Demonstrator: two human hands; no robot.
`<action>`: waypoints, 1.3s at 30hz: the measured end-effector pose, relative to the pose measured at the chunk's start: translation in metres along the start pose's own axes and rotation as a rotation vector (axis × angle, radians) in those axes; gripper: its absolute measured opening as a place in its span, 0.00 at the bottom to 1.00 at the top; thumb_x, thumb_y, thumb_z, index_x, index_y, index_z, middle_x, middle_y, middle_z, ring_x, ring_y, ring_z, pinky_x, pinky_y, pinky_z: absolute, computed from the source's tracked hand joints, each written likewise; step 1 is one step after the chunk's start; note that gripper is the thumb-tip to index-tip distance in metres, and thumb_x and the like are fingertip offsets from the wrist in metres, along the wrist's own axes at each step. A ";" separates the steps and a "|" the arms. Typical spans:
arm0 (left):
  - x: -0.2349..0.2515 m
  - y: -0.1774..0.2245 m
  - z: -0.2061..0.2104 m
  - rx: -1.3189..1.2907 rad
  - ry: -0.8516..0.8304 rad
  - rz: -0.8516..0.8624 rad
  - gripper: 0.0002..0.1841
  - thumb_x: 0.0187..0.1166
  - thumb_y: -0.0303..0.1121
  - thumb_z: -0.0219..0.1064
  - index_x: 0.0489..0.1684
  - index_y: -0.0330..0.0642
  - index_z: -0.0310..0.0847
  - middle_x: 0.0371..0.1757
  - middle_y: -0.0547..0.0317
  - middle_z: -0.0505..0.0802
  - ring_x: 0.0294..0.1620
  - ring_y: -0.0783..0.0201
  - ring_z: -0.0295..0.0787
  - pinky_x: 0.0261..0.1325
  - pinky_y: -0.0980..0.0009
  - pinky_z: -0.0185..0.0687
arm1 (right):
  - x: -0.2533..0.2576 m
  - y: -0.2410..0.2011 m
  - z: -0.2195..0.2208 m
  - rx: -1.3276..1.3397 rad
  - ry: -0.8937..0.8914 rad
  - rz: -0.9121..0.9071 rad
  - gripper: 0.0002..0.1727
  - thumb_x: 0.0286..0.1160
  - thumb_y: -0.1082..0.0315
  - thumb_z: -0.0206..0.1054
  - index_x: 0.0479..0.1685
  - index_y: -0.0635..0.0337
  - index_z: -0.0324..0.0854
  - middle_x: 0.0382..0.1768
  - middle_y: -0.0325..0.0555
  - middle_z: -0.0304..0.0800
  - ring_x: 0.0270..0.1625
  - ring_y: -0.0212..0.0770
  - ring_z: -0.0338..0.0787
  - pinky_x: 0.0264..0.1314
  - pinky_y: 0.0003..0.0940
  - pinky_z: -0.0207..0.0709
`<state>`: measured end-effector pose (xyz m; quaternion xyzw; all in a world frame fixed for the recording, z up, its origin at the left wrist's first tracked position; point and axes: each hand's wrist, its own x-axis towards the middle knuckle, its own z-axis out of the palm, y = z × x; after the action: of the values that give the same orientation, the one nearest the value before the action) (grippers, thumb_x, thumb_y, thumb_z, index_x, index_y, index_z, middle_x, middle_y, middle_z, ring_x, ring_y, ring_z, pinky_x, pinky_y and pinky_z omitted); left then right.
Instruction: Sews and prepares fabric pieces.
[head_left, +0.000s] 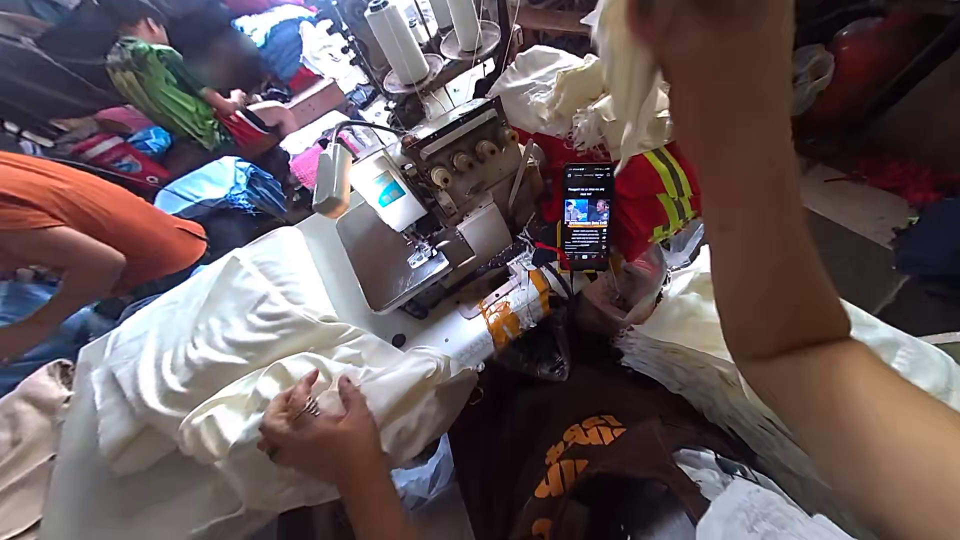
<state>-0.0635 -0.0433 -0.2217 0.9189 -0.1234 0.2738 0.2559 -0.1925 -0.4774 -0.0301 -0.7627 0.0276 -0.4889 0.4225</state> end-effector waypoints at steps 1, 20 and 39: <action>-0.003 0.015 -0.003 -0.077 0.056 0.099 0.21 0.79 0.38 0.70 0.61 0.30 0.85 0.66 0.24 0.83 0.72 0.30 0.76 0.74 0.41 0.67 | -0.024 -0.009 0.017 0.024 -0.044 -0.061 0.06 0.80 0.69 0.66 0.39 0.63 0.84 0.35 0.32 0.86 0.38 0.21 0.85 0.46 0.22 0.84; -0.110 0.062 -0.043 -1.133 -0.479 -0.233 0.16 0.69 0.23 0.75 0.52 0.31 0.77 0.43 0.63 0.91 0.41 0.76 0.89 0.47 0.75 0.88 | -0.232 0.001 0.148 0.727 -1.005 0.293 0.14 0.74 0.67 0.72 0.55 0.59 0.82 0.40 0.32 0.91 0.41 0.22 0.88 0.47 0.21 0.84; -0.123 0.065 -0.036 -1.405 -0.754 -0.056 0.20 0.74 0.29 0.76 0.59 0.34 0.75 0.40 0.64 0.90 0.38 0.80 0.86 0.44 0.80 0.84 | -0.211 -0.001 0.102 0.949 -1.037 0.342 0.12 0.78 0.53 0.72 0.56 0.41 0.87 0.37 0.21 0.91 0.35 0.14 0.86 0.38 0.10 0.80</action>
<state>-0.2036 -0.0677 -0.2398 0.5763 -0.3220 -0.2036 0.7230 -0.2242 -0.3175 -0.1986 -0.6159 -0.2725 0.0496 0.7375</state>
